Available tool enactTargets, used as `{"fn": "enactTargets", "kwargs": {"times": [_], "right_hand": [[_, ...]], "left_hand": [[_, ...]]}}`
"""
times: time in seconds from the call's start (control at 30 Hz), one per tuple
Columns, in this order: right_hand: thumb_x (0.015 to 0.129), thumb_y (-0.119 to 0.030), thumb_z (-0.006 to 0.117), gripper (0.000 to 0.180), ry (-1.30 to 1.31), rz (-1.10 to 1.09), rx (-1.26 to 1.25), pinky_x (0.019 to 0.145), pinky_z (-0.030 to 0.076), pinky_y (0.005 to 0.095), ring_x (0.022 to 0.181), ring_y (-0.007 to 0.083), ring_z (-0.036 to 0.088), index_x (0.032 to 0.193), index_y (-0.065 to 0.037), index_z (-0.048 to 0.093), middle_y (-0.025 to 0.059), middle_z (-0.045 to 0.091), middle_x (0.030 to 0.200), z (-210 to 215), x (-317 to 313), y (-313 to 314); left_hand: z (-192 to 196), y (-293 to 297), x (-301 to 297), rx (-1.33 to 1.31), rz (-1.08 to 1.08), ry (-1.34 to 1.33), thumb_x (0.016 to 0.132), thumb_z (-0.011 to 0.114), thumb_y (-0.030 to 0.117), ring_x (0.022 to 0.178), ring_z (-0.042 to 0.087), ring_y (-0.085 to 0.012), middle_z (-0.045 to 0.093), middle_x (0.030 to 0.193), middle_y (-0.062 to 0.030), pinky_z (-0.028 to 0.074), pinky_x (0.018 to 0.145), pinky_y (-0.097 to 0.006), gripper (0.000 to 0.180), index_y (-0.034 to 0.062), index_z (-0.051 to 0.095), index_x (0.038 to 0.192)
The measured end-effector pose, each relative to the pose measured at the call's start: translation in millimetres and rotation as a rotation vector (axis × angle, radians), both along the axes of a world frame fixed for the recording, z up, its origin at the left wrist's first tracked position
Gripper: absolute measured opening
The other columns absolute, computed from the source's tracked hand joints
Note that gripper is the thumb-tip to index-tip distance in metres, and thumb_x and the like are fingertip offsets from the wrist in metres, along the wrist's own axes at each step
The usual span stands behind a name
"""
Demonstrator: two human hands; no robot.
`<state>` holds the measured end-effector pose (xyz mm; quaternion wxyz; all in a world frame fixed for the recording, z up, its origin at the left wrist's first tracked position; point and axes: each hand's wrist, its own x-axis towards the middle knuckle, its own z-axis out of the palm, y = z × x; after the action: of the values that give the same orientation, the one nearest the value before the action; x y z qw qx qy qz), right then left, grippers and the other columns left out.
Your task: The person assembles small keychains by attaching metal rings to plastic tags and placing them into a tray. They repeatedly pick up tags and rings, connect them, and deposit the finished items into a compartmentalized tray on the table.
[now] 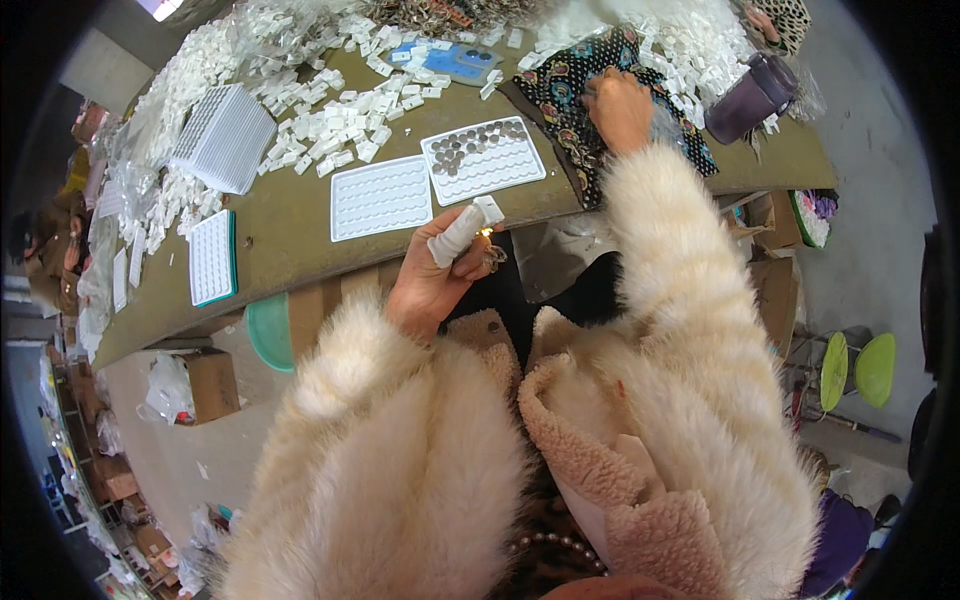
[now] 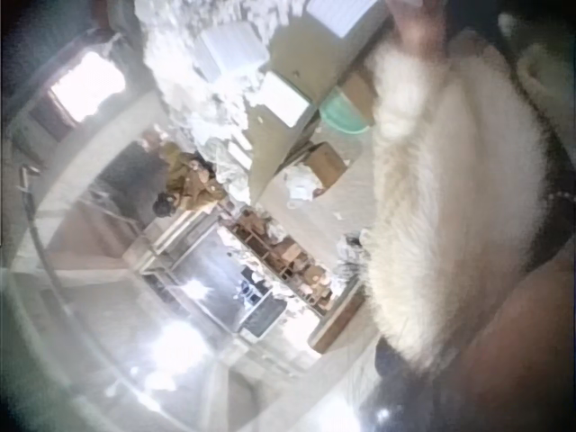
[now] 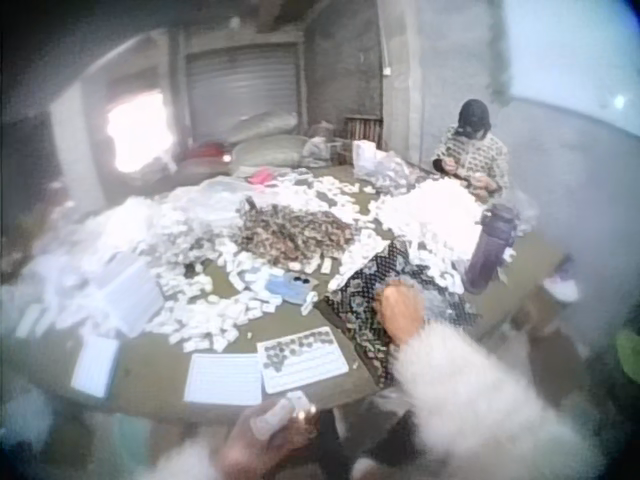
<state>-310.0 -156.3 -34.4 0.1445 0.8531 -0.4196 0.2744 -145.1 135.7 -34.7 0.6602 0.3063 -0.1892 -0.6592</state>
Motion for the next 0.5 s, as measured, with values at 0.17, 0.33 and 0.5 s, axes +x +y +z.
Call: {"fn": "enactTargets", "kwargs": {"times": [0.17, 0.33, 0.5], "right_hand": [[0.080, -0.013, 0.073, 0.010, 0.106, 0.093, 0.009, 0.081, 0.049, 0.0441, 0.093, 0.0269, 0.064, 0.089, -0.009, 0.075, 0.0053, 0.066, 0.089, -10.9, 5.0, -14.1], [0.078, -0.009, 0.075, 0.007, 0.022, 0.198, 0.031, 0.083, 0.050, 0.0422, 0.086, 0.0262, 0.065, 0.085, -0.007, 0.075, 0.0047, 0.067, 0.084, -7.6, 1.8, -7.7], [0.083, -0.007, 0.075, 0.007, -0.652, 0.488, 0.647, 0.074, 0.051, 0.0314, 0.073, 0.0144, 0.062, 0.089, -0.003, 0.075, 0.0026, 0.070, 0.081, 13.4, 2.4, 26.2]], "left_hand": [[-1.1, 1.2, 1.4, -0.007, -0.008, 0.004, 0.098, 0.064, 0.023, 0.054, 0.036, -0.0047, 0.053, 0.069, 0.0031, 0.032, 0.054, -0.023, 0.024, 0.0029, 0.068, 0.111], [-4.8, 1.0, 5.3, -0.077, -0.064, -0.035, 0.095, 0.068, 0.027, 0.058, 0.040, -0.0052, 0.067, 0.104, -0.0035, 0.036, 0.057, -0.025, 0.039, 0.0037, 0.061, 0.124], [11.5, -0.2, 8.1, 0.001, -0.001, -0.200, 0.096, 0.065, 0.030, 0.058, 0.034, -0.0035, 0.048, 0.070, 0.0049, 0.028, 0.057, -0.022, 0.034, -0.0008, 0.065, 0.112]]}}
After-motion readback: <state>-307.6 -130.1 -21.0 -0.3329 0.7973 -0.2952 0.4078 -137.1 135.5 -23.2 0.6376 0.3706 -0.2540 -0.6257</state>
